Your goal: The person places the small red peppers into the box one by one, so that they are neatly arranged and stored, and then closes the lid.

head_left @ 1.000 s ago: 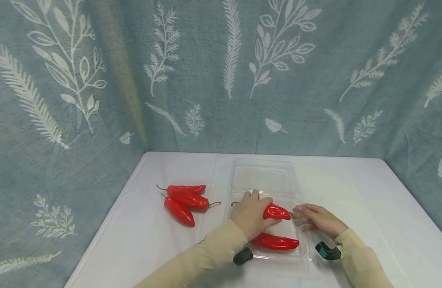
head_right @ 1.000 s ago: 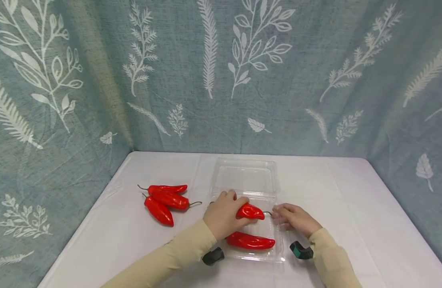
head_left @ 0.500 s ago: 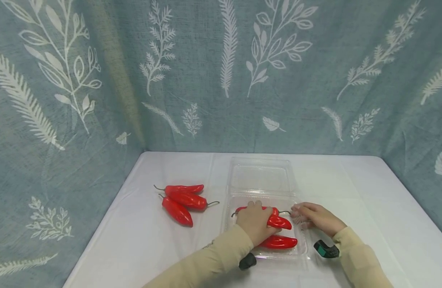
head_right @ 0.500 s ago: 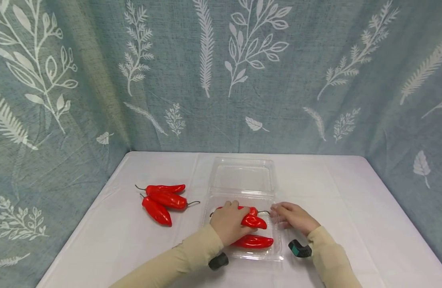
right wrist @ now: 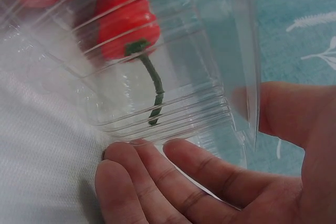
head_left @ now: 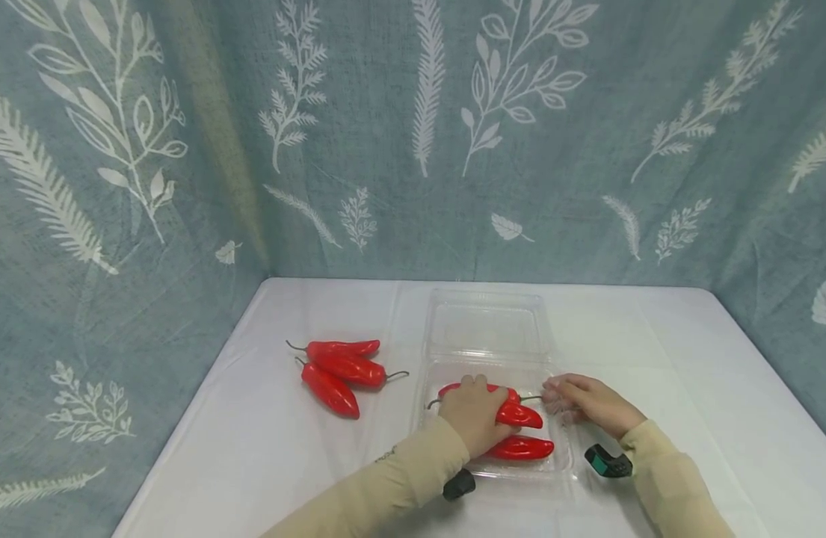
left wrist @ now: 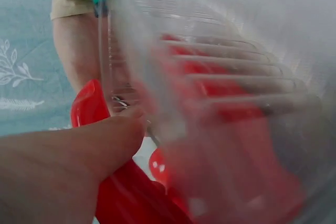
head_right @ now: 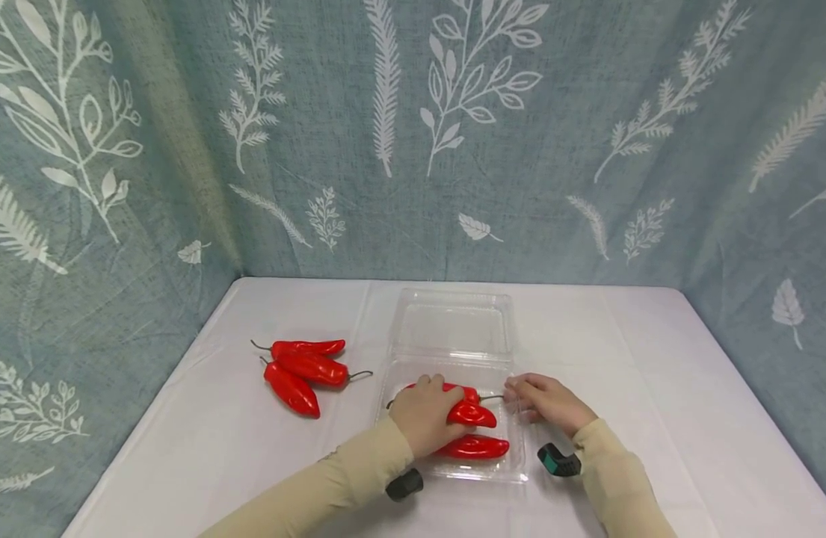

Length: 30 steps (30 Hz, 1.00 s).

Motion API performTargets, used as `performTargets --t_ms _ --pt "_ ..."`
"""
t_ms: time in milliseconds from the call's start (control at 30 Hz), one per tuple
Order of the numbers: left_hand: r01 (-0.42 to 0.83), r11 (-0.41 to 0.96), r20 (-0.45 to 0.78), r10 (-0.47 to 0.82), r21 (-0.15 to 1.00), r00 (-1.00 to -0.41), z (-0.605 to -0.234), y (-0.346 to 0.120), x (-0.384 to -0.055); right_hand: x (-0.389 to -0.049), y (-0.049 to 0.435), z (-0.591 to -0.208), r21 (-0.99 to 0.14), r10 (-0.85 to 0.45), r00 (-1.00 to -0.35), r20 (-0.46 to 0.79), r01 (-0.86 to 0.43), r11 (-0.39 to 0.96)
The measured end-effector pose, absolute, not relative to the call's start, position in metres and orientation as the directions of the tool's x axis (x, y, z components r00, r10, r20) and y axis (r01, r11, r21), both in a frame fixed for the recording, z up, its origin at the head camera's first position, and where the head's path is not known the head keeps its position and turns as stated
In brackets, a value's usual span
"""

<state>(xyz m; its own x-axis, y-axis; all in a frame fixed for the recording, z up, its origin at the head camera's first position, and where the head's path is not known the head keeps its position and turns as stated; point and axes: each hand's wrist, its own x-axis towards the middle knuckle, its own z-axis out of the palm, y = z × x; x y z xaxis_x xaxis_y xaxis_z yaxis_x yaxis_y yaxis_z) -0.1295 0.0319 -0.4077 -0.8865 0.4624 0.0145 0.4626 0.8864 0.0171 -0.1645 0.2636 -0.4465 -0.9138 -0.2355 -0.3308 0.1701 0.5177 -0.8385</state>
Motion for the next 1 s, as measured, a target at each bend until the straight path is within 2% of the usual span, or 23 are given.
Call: performTargets --t_ms 400,533,1000 --pt "0.483 0.874 -0.074 0.487 0.057 -0.871 -0.405 0.032 -0.133 -0.164 0.265 -0.443 -0.839 -0.255 -0.91 -0.326 0.155 0.522" --pt "0.456 0.888 -0.106 0.46 0.059 -0.881 -0.409 0.036 -0.134 -0.164 0.265 -0.444 -0.837 -0.254 -0.907 -0.335 0.162 0.522" --pt "0.359 0.917 -0.134 0.383 0.175 -0.914 -0.418 0.034 -0.136 -0.165 0.267 -0.446 -0.843 -0.267 -0.914 -0.304 0.128 0.522"
